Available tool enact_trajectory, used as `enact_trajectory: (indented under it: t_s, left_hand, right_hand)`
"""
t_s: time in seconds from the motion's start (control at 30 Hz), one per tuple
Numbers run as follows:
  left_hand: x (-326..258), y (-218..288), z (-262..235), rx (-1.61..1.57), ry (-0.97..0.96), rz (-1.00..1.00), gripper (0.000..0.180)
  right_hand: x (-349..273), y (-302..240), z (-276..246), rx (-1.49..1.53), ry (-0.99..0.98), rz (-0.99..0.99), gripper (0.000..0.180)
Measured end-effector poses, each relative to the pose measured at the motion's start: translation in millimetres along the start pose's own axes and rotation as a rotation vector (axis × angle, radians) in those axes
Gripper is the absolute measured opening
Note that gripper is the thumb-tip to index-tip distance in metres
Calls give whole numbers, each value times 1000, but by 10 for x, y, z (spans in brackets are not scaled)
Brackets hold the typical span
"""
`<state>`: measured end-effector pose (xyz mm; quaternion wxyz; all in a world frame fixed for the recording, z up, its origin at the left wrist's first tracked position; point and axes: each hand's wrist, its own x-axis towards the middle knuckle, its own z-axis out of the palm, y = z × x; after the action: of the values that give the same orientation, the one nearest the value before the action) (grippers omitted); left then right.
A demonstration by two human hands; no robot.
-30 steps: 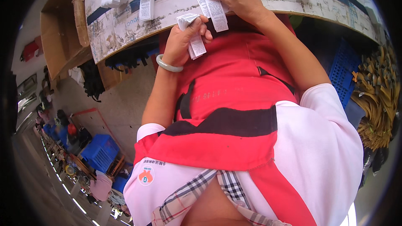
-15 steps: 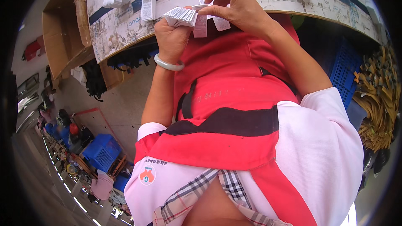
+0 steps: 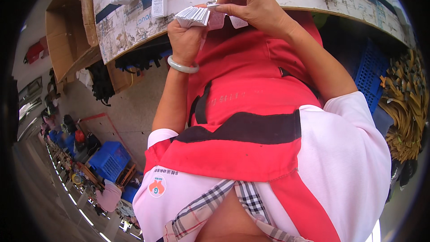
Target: Sorting and counting small white product labels at a workbench.
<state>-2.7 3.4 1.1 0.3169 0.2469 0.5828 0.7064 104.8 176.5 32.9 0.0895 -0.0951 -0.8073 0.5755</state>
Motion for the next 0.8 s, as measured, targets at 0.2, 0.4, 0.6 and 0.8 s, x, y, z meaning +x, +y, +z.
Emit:
enact_trajectory:
  t_s: [0.2,0.4,0.6,0.8]
  left_hand:
    - [-7,45,33,-41,-24,-212,12]
    - [-27,66,109,-457,-126,-532,36]
    - [-41,-23,-3,-424,-242,-421,31]
    - [23,-49,37,-330,-163,-392,24]
  right_hand:
    - [4,-19,-49,181,-104,173,19]
    - [-50,-139,111,368,-85,195,13]
    - [100,141,19,-105,86,-40,14]
    - [313,410,-68,-511,351,-247,9]
